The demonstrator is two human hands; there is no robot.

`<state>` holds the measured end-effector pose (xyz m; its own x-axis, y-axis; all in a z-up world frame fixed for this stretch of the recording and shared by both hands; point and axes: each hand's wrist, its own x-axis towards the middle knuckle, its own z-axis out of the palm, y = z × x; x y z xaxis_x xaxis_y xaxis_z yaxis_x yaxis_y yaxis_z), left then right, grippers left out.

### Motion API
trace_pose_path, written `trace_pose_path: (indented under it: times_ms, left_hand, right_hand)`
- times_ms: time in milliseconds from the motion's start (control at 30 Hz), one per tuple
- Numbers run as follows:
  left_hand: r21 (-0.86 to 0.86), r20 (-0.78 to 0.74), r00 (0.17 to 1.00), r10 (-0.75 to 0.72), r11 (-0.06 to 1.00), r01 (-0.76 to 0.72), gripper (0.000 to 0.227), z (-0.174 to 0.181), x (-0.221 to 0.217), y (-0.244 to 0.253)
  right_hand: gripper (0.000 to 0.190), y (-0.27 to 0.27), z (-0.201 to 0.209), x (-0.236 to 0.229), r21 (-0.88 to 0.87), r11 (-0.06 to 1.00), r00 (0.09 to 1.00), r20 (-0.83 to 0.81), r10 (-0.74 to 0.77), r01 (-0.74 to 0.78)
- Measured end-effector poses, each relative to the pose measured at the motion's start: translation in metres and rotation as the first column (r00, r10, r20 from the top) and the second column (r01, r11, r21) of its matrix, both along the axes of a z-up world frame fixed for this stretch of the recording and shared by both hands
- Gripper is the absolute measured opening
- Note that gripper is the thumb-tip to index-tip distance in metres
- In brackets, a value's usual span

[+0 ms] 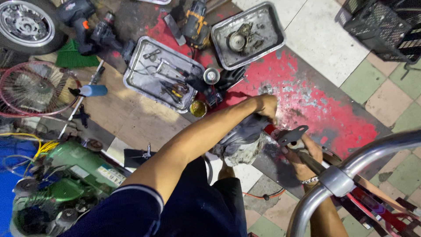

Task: The person assembles and repairs a red bicycle frame on a workbench, attaching the handlebars and seat, cleaning the frame with a cloth, and connecting electrical components.

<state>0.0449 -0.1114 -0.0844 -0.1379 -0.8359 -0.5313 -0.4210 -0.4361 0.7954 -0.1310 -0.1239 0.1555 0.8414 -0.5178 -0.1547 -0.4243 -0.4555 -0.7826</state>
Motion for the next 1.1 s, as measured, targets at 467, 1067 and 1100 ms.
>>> trace_pose_path:
  times_ms: [467,1067,1100]
  left_hand:
    - [0.096,-0.331,0.826,0.455,0.888,-0.45,0.017,-0.018,-0.017,0.082]
    - [-0.435,-0.406,0.881,0.243,0.797,-0.42,0.01,0.059,0.001,0.107]
    - [-0.468,-0.329,0.901,0.283,0.78,-0.415,0.006,0.059,-0.003,0.107]
  right_hand:
    - [0.034,-0.003,0.001,0.002,0.075,0.997,0.996,-0.09,-0.014,0.021]
    - [0.037,-0.008,-0.012,-0.008,0.031,0.999,0.999,-0.048,-0.016,0.018]
    - [0.037,-0.008,-0.014,-0.009,0.027,1.0,0.998,-0.054,-0.012,0.013]
